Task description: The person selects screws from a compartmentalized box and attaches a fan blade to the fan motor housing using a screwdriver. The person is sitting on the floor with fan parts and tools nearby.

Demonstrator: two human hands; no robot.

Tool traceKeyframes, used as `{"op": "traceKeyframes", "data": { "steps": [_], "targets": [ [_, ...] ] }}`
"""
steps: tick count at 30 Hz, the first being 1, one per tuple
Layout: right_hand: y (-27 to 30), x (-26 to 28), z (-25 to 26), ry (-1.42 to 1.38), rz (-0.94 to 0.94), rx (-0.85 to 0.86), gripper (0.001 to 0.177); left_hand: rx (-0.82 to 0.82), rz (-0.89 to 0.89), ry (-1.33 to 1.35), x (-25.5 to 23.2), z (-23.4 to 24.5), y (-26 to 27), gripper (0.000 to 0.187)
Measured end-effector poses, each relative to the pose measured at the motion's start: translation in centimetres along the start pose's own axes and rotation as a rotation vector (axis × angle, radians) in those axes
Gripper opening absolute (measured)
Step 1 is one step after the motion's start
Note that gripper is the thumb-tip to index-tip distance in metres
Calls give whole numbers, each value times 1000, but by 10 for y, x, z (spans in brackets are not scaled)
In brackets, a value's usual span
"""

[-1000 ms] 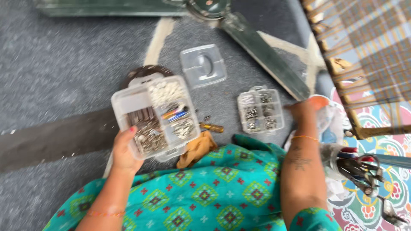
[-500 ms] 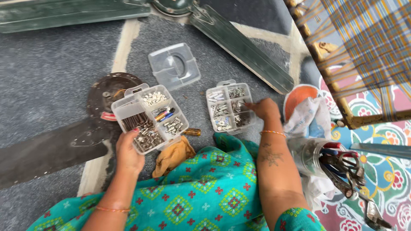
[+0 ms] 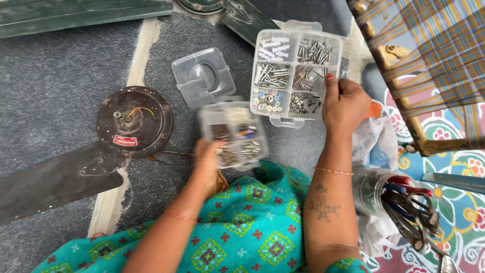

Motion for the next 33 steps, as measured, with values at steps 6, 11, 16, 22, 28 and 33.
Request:
{"op": "traceKeyframes", "data": {
  "steps": [6, 11, 16, 22, 28, 33],
  "targets": [
    [13, 52, 8, -242, 161, -18, 49, 96, 7, -14, 56, -84, -13, 41],
    [18, 67, 3, -276, 246, 20, 40, 210, -98, -111, 52, -114, -13, 49],
    [21, 84, 2, -309, 283, 51, 43, 204, 157, -79, 45, -92, -14, 53],
    [36, 119, 1, -367, 256, 140, 46, 395, 48, 416, -55, -37, 24, 90],
    [84, 191, -8, -448, 249, 322, 44, 470, -228, 299, -159, 20, 122, 79],
    [136, 251, -25, -529, 188, 591, 34, 207, -262, 300, -193, 78, 152, 76]
  ]
}}
Point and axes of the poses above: each hand's wrist, its own y-axis away from the middle knuckle, its own z-axis out of the back of the hand, x = y × z, the point moved 9 cm from there along -y, towards the middle knuckle, and after that the axes turned 1 degree about y, right-handed, at the moved point
